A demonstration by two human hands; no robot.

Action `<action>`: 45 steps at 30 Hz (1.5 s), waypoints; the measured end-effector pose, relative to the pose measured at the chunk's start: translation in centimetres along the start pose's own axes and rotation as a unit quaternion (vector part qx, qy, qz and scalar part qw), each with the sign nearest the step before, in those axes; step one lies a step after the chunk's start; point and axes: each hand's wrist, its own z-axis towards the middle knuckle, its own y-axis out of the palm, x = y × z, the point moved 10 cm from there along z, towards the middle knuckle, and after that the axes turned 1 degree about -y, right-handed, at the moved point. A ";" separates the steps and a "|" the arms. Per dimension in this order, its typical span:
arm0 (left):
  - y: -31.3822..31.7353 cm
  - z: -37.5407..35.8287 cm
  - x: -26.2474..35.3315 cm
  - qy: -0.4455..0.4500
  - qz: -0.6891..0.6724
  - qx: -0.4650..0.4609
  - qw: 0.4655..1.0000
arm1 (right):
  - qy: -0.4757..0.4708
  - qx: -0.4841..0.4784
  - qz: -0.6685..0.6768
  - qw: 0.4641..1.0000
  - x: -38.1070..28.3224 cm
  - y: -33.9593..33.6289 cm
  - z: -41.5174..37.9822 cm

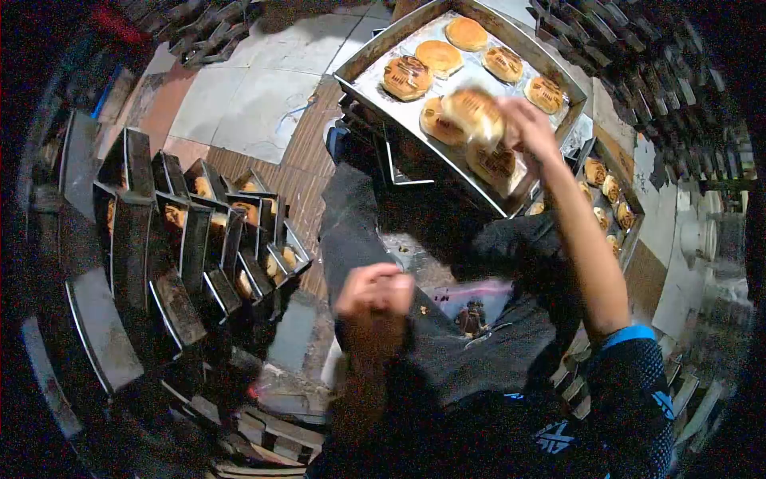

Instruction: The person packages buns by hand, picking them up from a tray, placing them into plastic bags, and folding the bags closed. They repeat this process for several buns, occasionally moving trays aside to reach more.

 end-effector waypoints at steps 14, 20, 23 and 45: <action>14.5 -6.3 -1.5 0.173 0.186 -0.275 0.927 | -0.176 -0.118 -0.128 0.969 3.3 3.8 -25.8; 12.3 -4.8 2.0 0.151 0.199 -0.202 0.947 | -0.334 0.091 -0.103 0.933 -2.9 -3.0 -26.3; 12.1 -3.2 0.0 -0.020 -0.084 -0.300 0.950 | -0.191 0.209 0.073 0.956 -2.7 -7.8 -24.9; -0.6 2.0 -17.4 -0.006 -0.592 0.040 0.805 | -0.168 -0.190 -0.594 0.763 -3.3 12.9 28.8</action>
